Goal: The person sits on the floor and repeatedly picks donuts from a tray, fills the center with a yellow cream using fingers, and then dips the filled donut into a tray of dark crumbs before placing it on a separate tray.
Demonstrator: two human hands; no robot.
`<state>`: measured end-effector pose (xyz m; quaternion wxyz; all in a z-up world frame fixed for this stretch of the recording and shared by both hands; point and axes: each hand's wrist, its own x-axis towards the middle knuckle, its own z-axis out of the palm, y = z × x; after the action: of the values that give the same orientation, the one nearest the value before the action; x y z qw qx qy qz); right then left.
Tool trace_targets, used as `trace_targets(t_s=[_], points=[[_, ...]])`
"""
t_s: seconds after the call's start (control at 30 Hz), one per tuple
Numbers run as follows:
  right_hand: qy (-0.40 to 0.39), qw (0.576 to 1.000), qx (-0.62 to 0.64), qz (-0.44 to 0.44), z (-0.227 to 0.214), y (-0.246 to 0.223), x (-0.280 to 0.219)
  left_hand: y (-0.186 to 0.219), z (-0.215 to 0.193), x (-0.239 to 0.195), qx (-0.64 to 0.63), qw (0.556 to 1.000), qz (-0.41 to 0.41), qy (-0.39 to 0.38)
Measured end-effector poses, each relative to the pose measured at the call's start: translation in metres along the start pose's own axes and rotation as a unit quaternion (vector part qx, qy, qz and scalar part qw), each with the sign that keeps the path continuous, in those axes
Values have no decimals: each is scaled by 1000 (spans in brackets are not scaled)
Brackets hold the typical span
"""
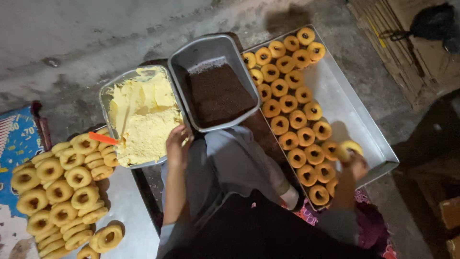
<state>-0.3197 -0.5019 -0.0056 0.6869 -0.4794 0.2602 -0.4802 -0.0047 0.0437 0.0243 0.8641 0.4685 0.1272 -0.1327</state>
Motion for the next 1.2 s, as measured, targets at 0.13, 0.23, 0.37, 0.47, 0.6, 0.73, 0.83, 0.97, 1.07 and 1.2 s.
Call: trace_targets(t_s=[0.13,0.23,0.37,0.47,0.6,0.73,0.83,0.97,1.07,1.2], points=[[119,957,-203,172,-48,-50,-12,14,-47,-43,-26,992,1,122],[88,933,-218,271,-50,-55,-11,14,-65,-65,-43,986,12,160],[8,863,-276,423,-39,-50,-11,21,-94,-91,-70,983,58,159],[-135,901,-224,346,-29,-52,-15,25,-112,-108,-73,972,73,210],[-143,888,-233,370,-16,-64,-22,23,-139,-126,-78,963,76,248],[-143,868,-306,363,-1,-72,-23,16,-169,-146,-111,949,98,280],[-141,858,-363,334,13,-73,-25,10,-204,-167,-98,928,107,344],[-124,848,-451,250,36,-69,-26,5,-254,-189,-34,878,107,465],[-106,843,-510,135,55,-61,-21,-1,-280,-194,194,758,78,618],[-114,846,-520,-12,101,-25,-22,21,-311,-179,309,538,-75,781]])
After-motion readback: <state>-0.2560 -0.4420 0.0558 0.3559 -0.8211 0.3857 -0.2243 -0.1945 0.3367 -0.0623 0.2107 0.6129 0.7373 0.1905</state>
